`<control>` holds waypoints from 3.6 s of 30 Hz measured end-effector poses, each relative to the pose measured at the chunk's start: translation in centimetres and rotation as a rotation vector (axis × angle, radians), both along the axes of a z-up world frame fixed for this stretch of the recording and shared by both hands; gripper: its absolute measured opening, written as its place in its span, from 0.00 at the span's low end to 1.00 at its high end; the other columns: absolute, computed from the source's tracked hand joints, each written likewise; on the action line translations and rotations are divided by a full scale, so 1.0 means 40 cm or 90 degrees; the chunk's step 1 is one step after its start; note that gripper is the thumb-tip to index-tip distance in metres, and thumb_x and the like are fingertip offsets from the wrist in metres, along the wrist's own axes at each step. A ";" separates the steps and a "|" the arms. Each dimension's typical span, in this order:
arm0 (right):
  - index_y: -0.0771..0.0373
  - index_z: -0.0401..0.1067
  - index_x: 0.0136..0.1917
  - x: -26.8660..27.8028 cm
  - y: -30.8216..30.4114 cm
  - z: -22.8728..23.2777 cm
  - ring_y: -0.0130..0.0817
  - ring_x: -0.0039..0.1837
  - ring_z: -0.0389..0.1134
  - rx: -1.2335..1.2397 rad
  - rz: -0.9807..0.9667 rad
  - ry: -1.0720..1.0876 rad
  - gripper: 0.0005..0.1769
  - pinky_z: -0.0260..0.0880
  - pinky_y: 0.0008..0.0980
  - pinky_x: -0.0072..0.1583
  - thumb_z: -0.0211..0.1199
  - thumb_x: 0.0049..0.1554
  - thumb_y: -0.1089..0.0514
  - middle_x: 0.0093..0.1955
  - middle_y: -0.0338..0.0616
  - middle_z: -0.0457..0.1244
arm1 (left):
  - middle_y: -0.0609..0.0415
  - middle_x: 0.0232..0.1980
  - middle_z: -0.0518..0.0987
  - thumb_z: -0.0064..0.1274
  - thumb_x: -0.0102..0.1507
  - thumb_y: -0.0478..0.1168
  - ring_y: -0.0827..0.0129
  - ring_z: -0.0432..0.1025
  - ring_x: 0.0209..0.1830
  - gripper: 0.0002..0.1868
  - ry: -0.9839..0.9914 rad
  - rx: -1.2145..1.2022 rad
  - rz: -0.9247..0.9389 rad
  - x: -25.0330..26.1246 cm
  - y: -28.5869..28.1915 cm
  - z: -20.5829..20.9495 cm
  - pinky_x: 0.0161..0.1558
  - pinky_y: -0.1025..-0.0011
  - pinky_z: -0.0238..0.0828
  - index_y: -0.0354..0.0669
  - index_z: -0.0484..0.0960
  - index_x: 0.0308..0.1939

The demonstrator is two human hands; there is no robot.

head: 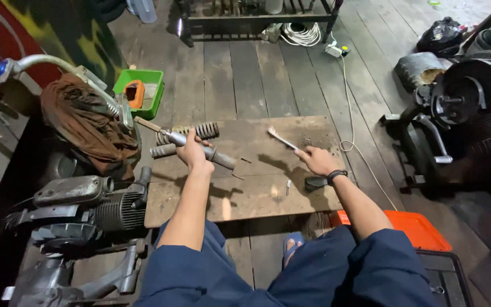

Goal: The person cleans a cylindrical metal part using a wire brush and a small metal file. They scrub the exterior and interior surfaces of the part, then use the file to scrape specific areas before returning to scrubbing with the brush.

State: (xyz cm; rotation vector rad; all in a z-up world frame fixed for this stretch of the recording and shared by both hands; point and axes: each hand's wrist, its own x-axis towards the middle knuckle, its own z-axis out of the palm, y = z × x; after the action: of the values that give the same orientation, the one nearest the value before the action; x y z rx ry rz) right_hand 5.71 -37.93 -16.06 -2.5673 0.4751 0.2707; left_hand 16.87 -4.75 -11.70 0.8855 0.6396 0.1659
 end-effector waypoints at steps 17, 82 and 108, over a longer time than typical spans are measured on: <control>0.58 0.67 0.35 0.049 0.255 0.150 0.30 0.33 0.60 0.509 0.019 -0.227 0.21 0.63 0.28 0.39 0.56 0.65 0.46 0.26 0.40 0.60 | 0.56 0.23 0.69 0.58 0.65 0.42 0.68 0.69 0.18 0.15 0.045 -0.016 -0.102 -0.040 -0.044 0.008 0.23 0.67 0.74 0.43 0.70 0.29; 0.50 0.68 0.43 0.102 0.077 -0.165 0.50 0.40 0.70 -0.090 0.245 -0.441 0.29 0.70 0.43 0.42 0.41 0.66 0.28 0.33 0.49 0.62 | 0.58 0.24 0.69 0.58 0.67 0.44 0.72 0.71 0.20 0.18 0.109 -0.198 0.056 0.033 -0.069 0.043 0.28 0.75 0.75 0.42 0.64 0.36; 0.49 0.63 0.40 0.063 -0.016 -0.189 0.42 0.37 0.69 -0.313 0.212 -0.420 0.22 0.69 0.38 0.42 0.45 0.66 0.34 0.30 0.42 0.59 | 0.59 0.31 0.72 0.65 0.62 0.50 0.71 0.73 0.26 0.28 0.141 -0.283 0.143 0.067 0.002 -0.007 0.33 0.68 0.83 0.46 0.60 0.50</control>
State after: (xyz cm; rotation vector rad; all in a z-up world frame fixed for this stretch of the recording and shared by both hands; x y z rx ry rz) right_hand 8.25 -38.56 -23.60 -2.9765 -0.1588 -0.6486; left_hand 19.54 -4.68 -11.96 0.4037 0.9395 0.1203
